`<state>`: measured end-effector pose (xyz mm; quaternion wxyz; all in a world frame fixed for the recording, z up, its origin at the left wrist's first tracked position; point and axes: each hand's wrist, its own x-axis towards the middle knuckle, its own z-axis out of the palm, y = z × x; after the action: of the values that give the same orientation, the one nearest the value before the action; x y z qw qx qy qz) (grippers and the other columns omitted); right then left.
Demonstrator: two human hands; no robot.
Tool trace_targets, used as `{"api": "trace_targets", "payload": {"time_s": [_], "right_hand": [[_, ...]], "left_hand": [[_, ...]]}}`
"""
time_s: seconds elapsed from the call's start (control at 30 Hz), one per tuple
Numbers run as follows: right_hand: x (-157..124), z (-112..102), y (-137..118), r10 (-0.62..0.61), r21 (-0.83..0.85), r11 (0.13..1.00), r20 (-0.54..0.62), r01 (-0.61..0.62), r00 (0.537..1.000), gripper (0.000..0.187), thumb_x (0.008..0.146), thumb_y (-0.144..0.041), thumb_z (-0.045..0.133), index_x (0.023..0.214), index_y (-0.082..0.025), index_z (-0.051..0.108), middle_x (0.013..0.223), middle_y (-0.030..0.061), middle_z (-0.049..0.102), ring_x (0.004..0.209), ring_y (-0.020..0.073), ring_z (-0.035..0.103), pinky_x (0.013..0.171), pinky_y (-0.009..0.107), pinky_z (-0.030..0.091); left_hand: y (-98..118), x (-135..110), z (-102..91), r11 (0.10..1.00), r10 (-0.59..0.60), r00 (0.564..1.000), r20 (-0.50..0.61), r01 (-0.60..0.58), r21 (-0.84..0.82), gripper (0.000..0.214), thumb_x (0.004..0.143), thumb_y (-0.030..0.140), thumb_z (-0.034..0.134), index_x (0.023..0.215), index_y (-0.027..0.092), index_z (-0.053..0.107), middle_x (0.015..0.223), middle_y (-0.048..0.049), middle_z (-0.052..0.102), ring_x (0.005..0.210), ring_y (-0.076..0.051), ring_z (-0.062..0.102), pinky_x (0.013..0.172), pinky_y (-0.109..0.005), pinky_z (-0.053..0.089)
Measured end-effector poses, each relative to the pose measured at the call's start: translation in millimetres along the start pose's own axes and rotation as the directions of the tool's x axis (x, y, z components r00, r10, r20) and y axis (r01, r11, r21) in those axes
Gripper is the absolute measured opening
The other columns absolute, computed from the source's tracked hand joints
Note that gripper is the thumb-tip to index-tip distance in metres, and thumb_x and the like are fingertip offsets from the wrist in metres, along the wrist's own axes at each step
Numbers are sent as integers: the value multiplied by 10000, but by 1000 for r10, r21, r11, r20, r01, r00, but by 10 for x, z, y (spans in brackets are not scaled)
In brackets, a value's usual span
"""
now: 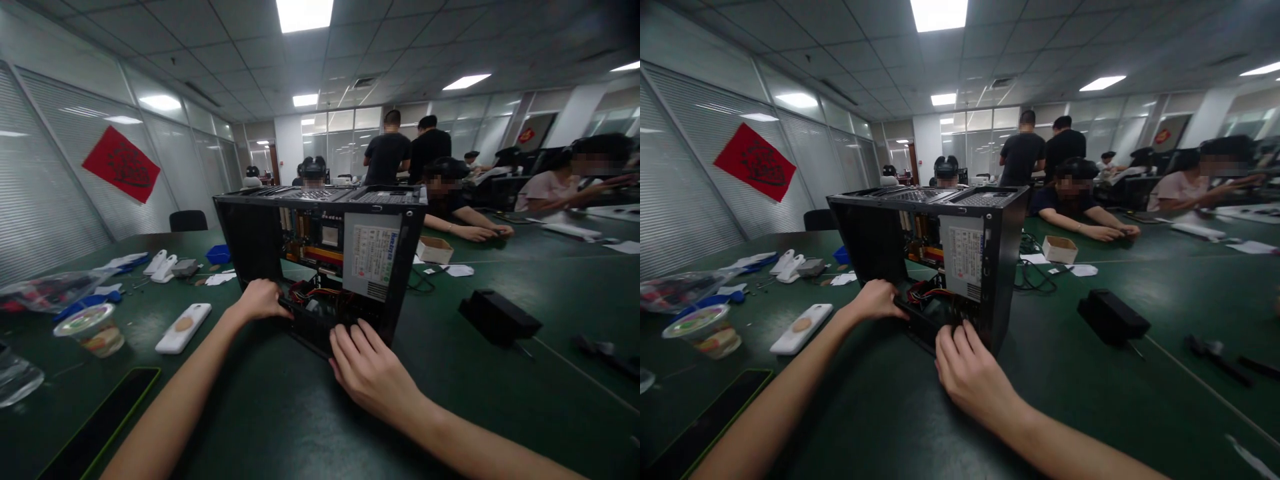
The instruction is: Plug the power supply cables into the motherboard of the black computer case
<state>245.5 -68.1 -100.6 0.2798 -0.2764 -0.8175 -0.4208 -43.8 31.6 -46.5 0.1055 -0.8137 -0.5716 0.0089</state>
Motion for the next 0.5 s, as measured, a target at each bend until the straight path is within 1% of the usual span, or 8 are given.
{"api": "trace_targets", "payload": {"time_s": [0.03,0.1,0.17,0.27,0.3,0.33,0.43,0.5], "right_hand": [[18,30,-50,-1,-19,1000,3,1,1000,396,946,-313,542,1206,-66,710,1163,146,715,993,290,614,954,448,441],[34,110,-65,-26,-78,997,-22,24,999,411,954,-277,521,1278,-78,678,1182,137,712,936,268,620,835,404,441],[18,212,25,-58,-127,990,-22,55,998,416,942,-209,525,1321,-97,654,1110,119,726,813,222,607,748,371,405],[-53,433,326,-55,-138,989,19,57,998,389,939,-209,559,1300,-108,663,870,69,702,669,180,548,673,361,333],[-82,528,457,-49,-138,989,19,52,999,361,948,-240,568,1261,-101,682,778,50,667,646,178,532,656,364,307],[-112,631,594,-36,-127,991,11,37,999,337,962,-285,565,1210,-103,701,737,42,645,638,178,524,652,368,291],[-195,916,960,-78,-65,995,-41,76,996,274,970,-302,560,1104,-133,729,737,34,651,645,169,516,663,362,268],[-227,1022,1098,-56,-41,998,-52,54,997,236,979,-298,553,1013,-149,733,732,31,658,644,164,509,674,355,260]], "left_hand": [[2,-7,-2,1000,-5,1000,2,5,-4,646,669,834,668,686,192,737,708,-109,731,732,-292,712,573,-301,351],[9,-25,3,999,-29,1000,2,29,-18,635,670,827,673,694,196,742,718,-106,736,737,-287,715,579,-297,360],[31,-32,16,997,-63,998,-3,63,-36,628,663,825,680,703,201,744,740,-106,744,751,-285,718,590,-295,378],[138,23,29,993,-115,993,-26,114,-42,639,663,833,670,717,202,753,759,-114,748,779,-301,722,610,-306,414],[200,59,30,990,-136,990,-39,135,-40,646,668,836,661,727,200,757,762,-118,747,788,-309,723,617,-313,426],[274,100,30,986,-163,985,-55,161,-39,650,675,836,654,738,198,762,765,-121,747,795,-315,723,624,-320,438],[532,205,31,966,-257,961,-98,253,-55,627,695,805,663,777,193,772,791,-122,751,812,-318,722,648,-335,471],[682,223,34,953,-302,946,-116,295,-76,600,698,777,684,812,195,775,820,-117,758,824,-312,723,656,-333,482]]}}
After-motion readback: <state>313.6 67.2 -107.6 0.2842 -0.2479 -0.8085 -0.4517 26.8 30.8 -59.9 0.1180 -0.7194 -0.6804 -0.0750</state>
